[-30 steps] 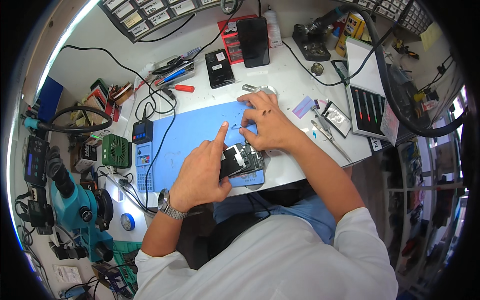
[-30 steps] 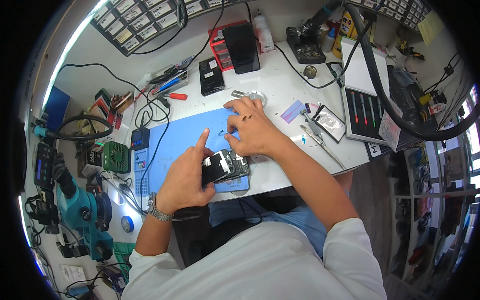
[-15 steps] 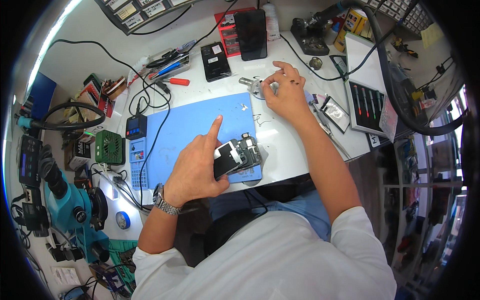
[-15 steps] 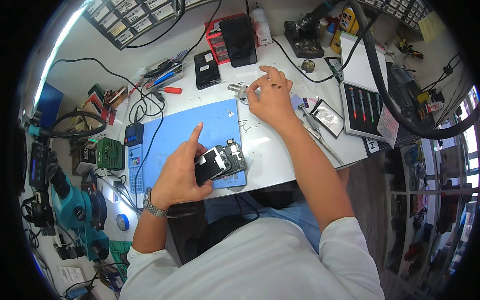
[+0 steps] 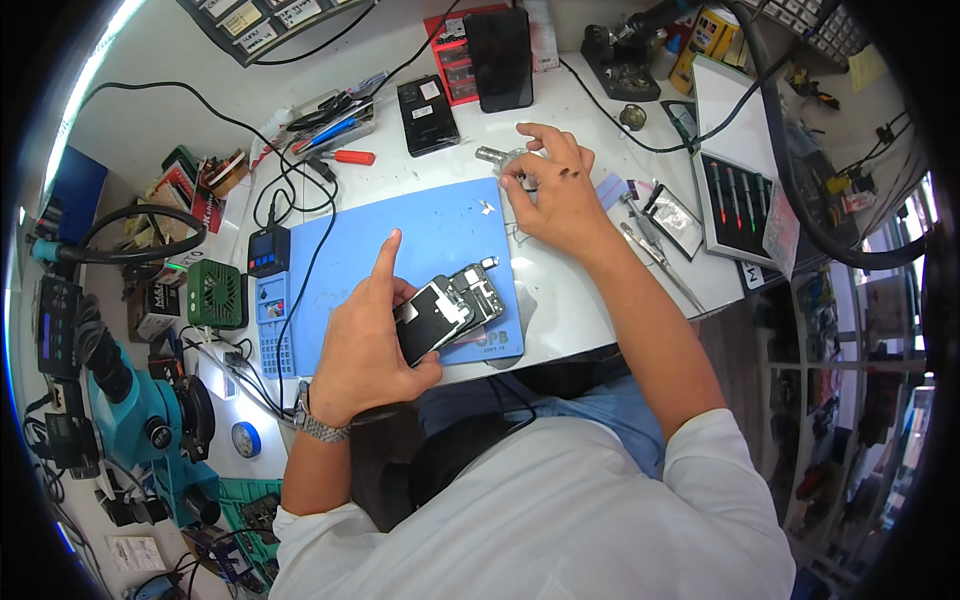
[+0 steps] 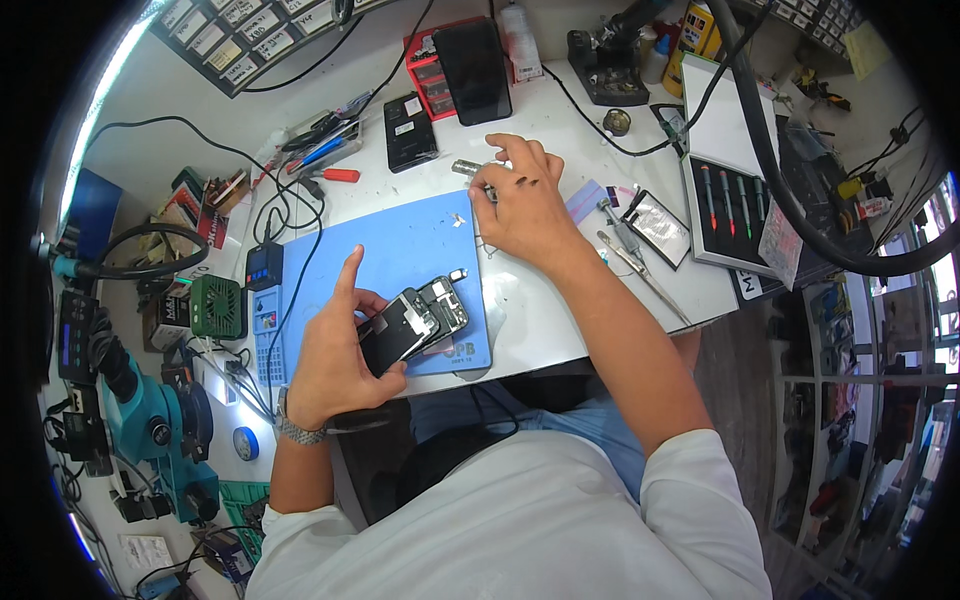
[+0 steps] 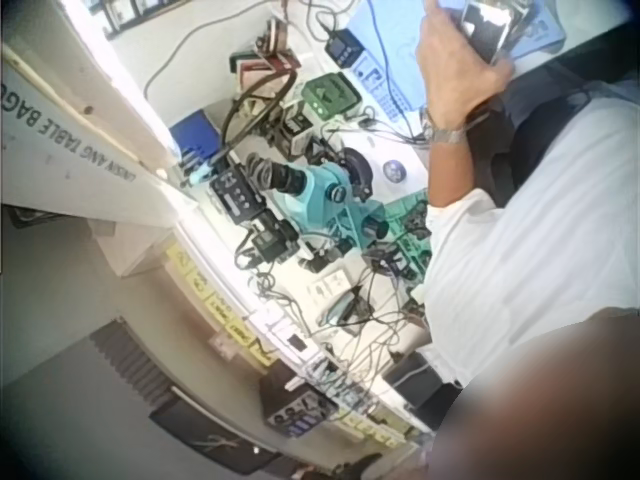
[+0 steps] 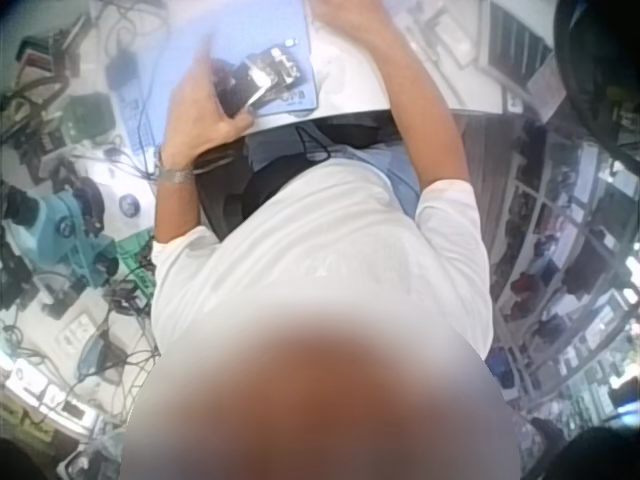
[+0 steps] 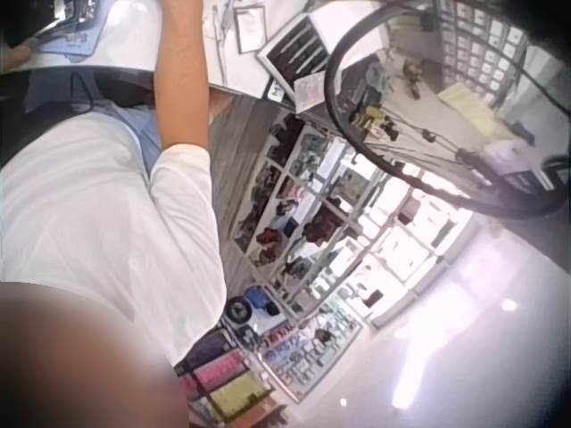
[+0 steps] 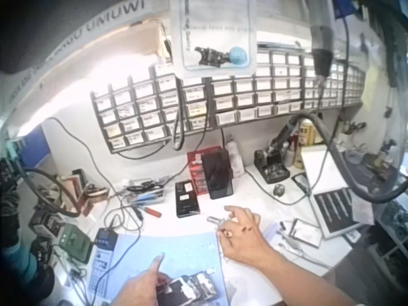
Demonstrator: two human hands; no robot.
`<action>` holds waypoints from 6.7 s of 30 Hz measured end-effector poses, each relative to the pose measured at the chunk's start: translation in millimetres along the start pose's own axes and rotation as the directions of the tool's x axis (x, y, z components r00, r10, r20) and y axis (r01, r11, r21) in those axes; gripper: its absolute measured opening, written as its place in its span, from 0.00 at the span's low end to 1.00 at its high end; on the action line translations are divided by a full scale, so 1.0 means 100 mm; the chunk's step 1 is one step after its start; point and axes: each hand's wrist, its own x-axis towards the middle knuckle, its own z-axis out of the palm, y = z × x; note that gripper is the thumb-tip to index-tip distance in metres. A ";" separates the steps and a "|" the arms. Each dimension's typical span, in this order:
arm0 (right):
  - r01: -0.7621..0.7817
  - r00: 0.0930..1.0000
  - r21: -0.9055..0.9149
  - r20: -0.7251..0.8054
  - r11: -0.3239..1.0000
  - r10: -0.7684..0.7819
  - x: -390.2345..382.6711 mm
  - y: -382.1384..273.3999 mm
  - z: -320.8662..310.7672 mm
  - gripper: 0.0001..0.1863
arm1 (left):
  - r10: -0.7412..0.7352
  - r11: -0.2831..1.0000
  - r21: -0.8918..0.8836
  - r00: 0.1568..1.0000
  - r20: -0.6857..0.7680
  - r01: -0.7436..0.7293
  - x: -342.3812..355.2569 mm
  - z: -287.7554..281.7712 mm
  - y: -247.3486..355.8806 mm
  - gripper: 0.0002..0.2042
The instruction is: The person disassembles a smartphone, removes internal components using tweezers, and uses a hot air gun to heat a small part. They then reassemble the device and test it by interacting with the screen.
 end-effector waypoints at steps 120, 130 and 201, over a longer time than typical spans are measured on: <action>-0.948 0.302 0.196 0.797 0.249 0.523 -3.40 0.58 -0.27 0.17 | -0.521 0.799 0.408 0.847 0.102 0.442 -1.93 2.59 -0.31 0.41; -0.959 -0.016 -0.224 0.661 0.177 0.750 -4.58 0.56 0.68 0.06 | -0.710 0.656 0.227 0.690 -0.139 0.720 -2.73 2.93 -0.24 0.44; -0.408 0.913 -0.015 -0.027 0.913 0.408 -1.21 -0.13 -1.37 0.09 | -0.241 0.970 -0.140 0.865 -0.441 0.199 -0.08 0.51 0.16 0.21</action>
